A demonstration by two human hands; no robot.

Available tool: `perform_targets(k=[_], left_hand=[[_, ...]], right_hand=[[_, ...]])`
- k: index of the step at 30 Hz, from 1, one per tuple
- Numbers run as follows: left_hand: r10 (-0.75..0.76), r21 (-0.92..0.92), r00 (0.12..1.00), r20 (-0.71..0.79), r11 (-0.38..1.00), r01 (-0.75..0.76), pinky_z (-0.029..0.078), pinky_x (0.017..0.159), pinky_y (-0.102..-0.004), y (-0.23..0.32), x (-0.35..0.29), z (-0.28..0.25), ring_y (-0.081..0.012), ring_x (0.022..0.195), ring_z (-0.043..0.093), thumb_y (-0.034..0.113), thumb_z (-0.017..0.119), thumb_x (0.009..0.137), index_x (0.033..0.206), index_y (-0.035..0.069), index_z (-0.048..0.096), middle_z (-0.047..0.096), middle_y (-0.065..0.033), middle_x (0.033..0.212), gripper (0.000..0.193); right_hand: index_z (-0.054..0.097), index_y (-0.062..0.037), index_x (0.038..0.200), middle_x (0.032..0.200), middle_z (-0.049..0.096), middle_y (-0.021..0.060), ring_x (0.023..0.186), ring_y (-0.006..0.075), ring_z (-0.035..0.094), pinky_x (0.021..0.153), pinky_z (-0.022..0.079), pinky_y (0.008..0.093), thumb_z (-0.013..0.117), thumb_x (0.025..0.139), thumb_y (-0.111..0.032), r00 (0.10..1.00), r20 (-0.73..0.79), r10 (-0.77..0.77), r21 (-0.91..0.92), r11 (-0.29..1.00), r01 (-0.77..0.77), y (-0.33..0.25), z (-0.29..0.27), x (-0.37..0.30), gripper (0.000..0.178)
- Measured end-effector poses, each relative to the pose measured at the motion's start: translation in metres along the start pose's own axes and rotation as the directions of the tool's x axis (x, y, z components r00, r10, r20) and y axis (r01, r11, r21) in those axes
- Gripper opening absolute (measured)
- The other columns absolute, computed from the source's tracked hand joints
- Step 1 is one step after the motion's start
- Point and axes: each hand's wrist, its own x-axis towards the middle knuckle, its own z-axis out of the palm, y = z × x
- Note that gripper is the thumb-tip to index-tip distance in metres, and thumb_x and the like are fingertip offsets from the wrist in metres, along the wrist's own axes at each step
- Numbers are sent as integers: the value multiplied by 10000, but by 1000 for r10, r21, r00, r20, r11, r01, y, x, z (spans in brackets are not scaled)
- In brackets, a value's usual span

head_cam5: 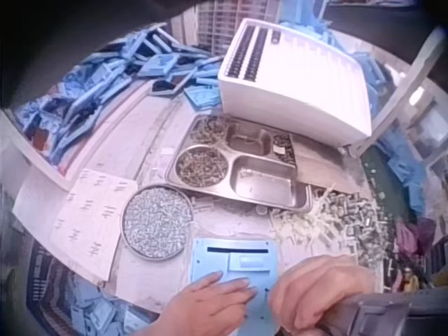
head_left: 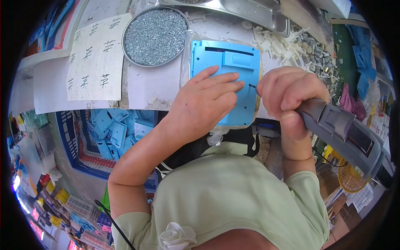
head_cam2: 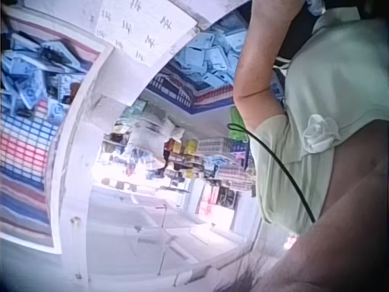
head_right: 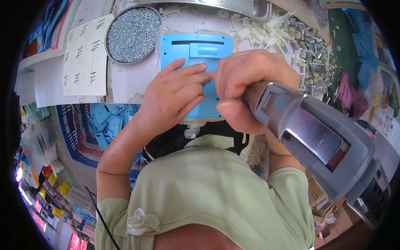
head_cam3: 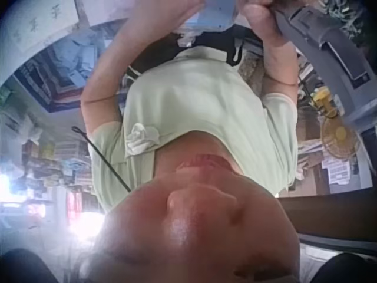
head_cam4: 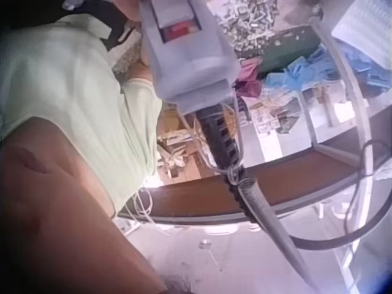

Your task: Assembling a toy or small electronic device using an electric screwdriver to open the case and a soldering iron to connect wires to a speaker and circuit board.

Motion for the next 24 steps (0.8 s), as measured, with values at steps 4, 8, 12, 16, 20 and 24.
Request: perform_targets(k=[4,8,12,16,20,24], left_hand=[[-2,-17,1000,15,1000,2,456,1083,-515,4,-2,0,-279,1250,637,116,748,864,938,78,625,713,-70,1247,149],[-19,-17,1000,8,1000,19,456,1082,-512,4,0,-1,-272,1263,627,109,748,862,950,75,618,710,-68,1251,160],[-5,-2,1000,22,1000,5,451,1087,-510,3,1,-2,-268,1269,622,111,743,864,949,79,609,704,-63,1265,161],[-15,5,1000,27,1000,15,449,1091,-507,3,2,-2,-268,1268,622,113,743,861,941,81,603,702,-61,1270,165],[-18,14,999,27,1000,18,448,1094,-506,3,2,-2,-267,1273,620,109,744,862,945,82,606,704,-63,1265,163],[-23,-6,1000,17,1000,23,447,1093,-508,4,3,-1,-269,1272,622,97,745,863,939,79,619,707,-66,1260,148]], right_hand=[[517,-99,910,642,541,6,548,149,517,584,458,332,678,973,-271,991,24,-135,103,986,132,-5,-23,19,245],[497,-97,906,613,505,1,540,133,473,545,388,315,616,994,-236,985,-30,-170,125,977,172,18,-37,51,202],[479,-74,891,600,487,12,534,132,457,525,350,311,613,992,-207,988,22,-151,125,981,147,27,-39,55,215],[483,-77,895,592,478,0,524,127,443,519,351,307,612,990,-212,989,14,-147,120,982,145,32,-34,57,210],[549,-71,1001,599,470,-17,533,118,438,543,369,314,595,991,-236,995,43,-92,171,982,84,31,-44,59,172],[589,-75,1155,634,472,-34,582,113,459,619,395,323,559,998,-309,965,51,-257,117,961,250,5,-58,67,283]])
